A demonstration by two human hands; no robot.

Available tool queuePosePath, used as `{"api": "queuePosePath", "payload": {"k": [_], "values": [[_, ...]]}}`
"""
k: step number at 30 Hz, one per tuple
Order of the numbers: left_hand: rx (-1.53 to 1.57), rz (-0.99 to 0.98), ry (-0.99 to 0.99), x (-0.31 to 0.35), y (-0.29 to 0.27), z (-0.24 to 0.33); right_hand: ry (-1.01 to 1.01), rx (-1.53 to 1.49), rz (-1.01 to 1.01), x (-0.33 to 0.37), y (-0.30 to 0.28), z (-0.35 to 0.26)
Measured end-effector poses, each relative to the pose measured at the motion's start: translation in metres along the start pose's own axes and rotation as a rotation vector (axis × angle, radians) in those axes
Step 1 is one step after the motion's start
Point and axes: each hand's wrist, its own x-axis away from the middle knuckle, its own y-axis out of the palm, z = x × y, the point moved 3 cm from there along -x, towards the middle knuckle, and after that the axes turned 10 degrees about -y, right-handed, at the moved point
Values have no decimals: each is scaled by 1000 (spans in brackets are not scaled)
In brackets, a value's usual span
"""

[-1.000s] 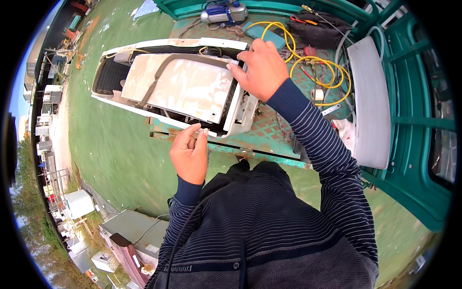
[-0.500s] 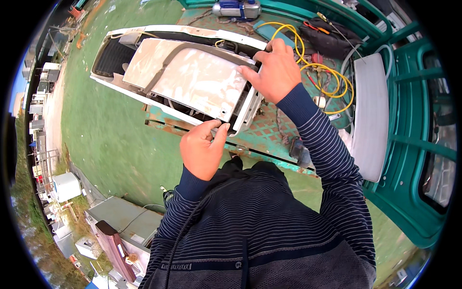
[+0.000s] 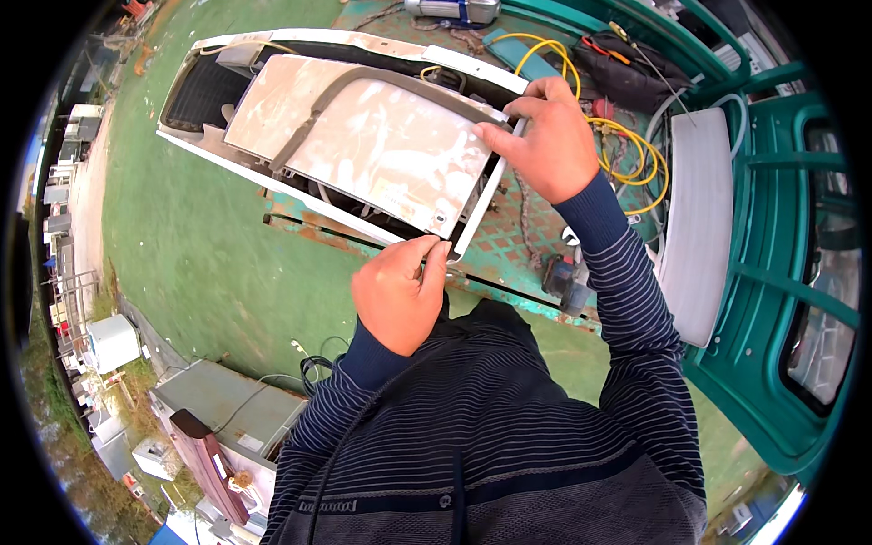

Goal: The person uses a cordless drill to remove screws from the front grille of a white air conditioner unit. They then remove the grille, place a circuit board inside the unit, and reattach the front grille, securing it with screws.

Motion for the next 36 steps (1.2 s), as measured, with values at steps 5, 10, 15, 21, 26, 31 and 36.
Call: {"api": "queuePosePath", "payload": {"k": [5, 10, 15, 21, 26, 31, 36], "values": [[-25, -40, 29, -1, -2, 4, -11, 0, -38, -4, 0, 2], [6, -21, 43, -1, 0, 1, -37, 36, -35, -1, -3, -1], [32, -3, 53, 0, 1, -2, -80, 60, -17, -1, -2, -1], [138, 82, 58, 5, -12, 1, -114, 17, 12, 2, -19, -8], [753, -211, -453, 38, -28, -18, 160, -72, 289, 64, -59, 61], [1437, -517, -915, 83, -1, -63, 631, -19, 260, 285, -46, 256], [1382, -626, -1016, 104, 41, -66, 960, 106, -58, 461, 9, 252]]}}
